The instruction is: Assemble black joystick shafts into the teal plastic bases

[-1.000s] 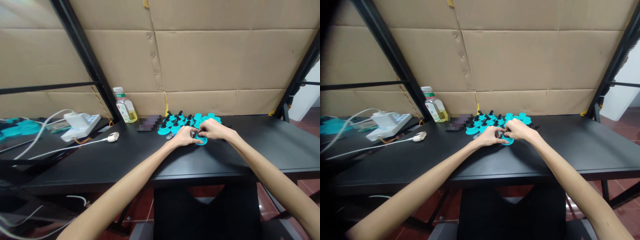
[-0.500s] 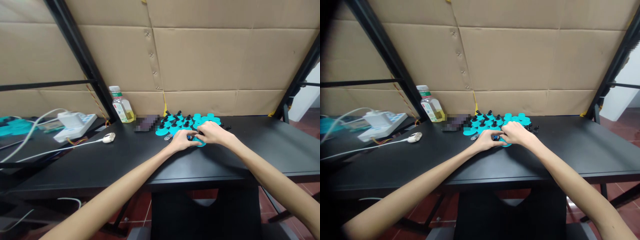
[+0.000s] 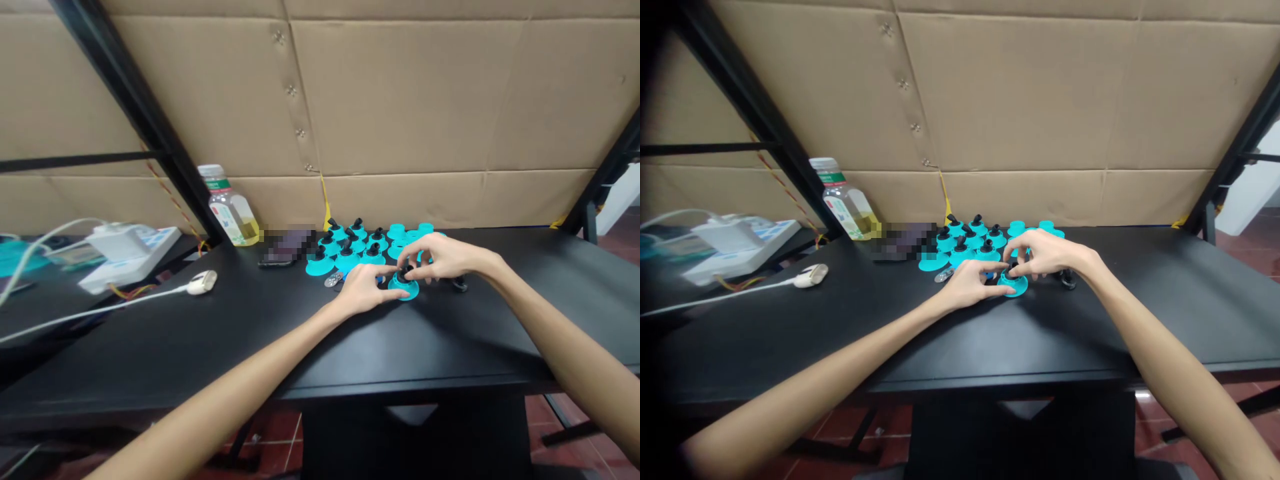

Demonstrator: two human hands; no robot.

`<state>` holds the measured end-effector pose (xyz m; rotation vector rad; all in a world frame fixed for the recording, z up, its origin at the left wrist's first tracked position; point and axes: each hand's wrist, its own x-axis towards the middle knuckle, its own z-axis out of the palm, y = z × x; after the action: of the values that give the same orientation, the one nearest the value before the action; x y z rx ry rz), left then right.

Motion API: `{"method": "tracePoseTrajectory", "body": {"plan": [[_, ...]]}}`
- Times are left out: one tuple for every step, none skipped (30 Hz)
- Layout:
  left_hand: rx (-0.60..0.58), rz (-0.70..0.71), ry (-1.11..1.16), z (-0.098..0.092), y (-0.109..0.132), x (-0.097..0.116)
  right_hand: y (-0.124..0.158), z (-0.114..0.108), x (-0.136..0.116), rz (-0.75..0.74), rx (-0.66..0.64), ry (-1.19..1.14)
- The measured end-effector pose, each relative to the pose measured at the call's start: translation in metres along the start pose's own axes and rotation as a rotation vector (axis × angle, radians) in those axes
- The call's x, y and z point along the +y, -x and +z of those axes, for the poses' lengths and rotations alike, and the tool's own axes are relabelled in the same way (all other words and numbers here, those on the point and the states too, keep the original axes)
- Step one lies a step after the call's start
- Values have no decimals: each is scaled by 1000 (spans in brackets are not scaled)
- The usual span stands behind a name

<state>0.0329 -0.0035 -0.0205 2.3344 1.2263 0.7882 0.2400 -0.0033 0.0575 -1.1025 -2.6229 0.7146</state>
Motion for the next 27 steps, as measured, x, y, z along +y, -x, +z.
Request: {"method": "tracePoseTrajectory", "body": {"plan": [[-5, -5, -12, -1, 1, 1, 0, 2, -1, -15, 1, 6], [-19, -16, -24, -1, 2, 1, 0, 4, -1, -25, 18, 21], [-23, -35, -32, -2, 2, 2, 1, 7, -2, -30, 53, 22], [-22, -45, -43, -2, 3, 2, 1, 11, -2, -32, 88, 13], [-31, -42, -54, -2, 3, 2, 1, 14, -1, -39, 114, 4], [-36, -43, -62, -2, 4, 2, 1, 17, 0, -43, 145, 2], [-43, -44, -67, -2, 4, 2, 1, 20, 0, -47, 172, 5], [-47, -45, -68, -3, 4, 3, 1, 22, 2, -57, 190, 8], [-49, -48, -68, -3, 4, 3, 1, 24, 3, -62, 205, 17], [-52, -52, -68, -3, 4, 3, 0, 25, 4, -71, 213, 24], [-56, -55, -71, -4, 3, 4, -1, 27, 4, -77, 221, 30], [-62, -56, -77, -4, 3, 4, -1, 28, 5, -85, 228, 35], [-71, -55, -86, -5, 3, 4, -2, 30, 5, -84, 239, 40], [-83, -45, -95, -5, 3, 4, -3, 32, 5, -74, 273, 42], [-91, -34, -102, -6, 3, 4, -4, 34, 6, -67, 298, 48], [-98, -27, -107, -6, 3, 4, -4, 36, 6, -65, 307, 59], [-108, -23, -116, -6, 3, 4, -5, 37, 7, -58, 326, 77], [-111, -33, -127, -5, 3, 4, -5, 39, 7, -53, 335, 99], [-110, -51, -137, -5, 3, 4, -5, 41, 7, -52, 339, 118], [-102, -79, -145, -4, 3, 4, -6, 42, 8, -46, 341, 133], [-92, -110, -147, -4, 4, 4, -6, 43, 8, -37, 340, 143], [-91, -134, -143, -4, 4, 4, -5, 44, 8, -27, 335, 148], [-93, -149, -134, -4, 4, 4, -5, 45, 8, -12, 329, 149], [-97, -160, -122, -4, 5, 4, -5, 45, 8, 5, 323, 147], [-104, -164, -111, -4, 5, 4, -5, 45, 8, 21, 316, 141], [-108, -166, -102, -4, 5, 3, -5, 45, 8, 32, 313, 133], [-111, -168, -94, -5, 4, 3, -5, 45, 7, 37, 312, 124]]}}
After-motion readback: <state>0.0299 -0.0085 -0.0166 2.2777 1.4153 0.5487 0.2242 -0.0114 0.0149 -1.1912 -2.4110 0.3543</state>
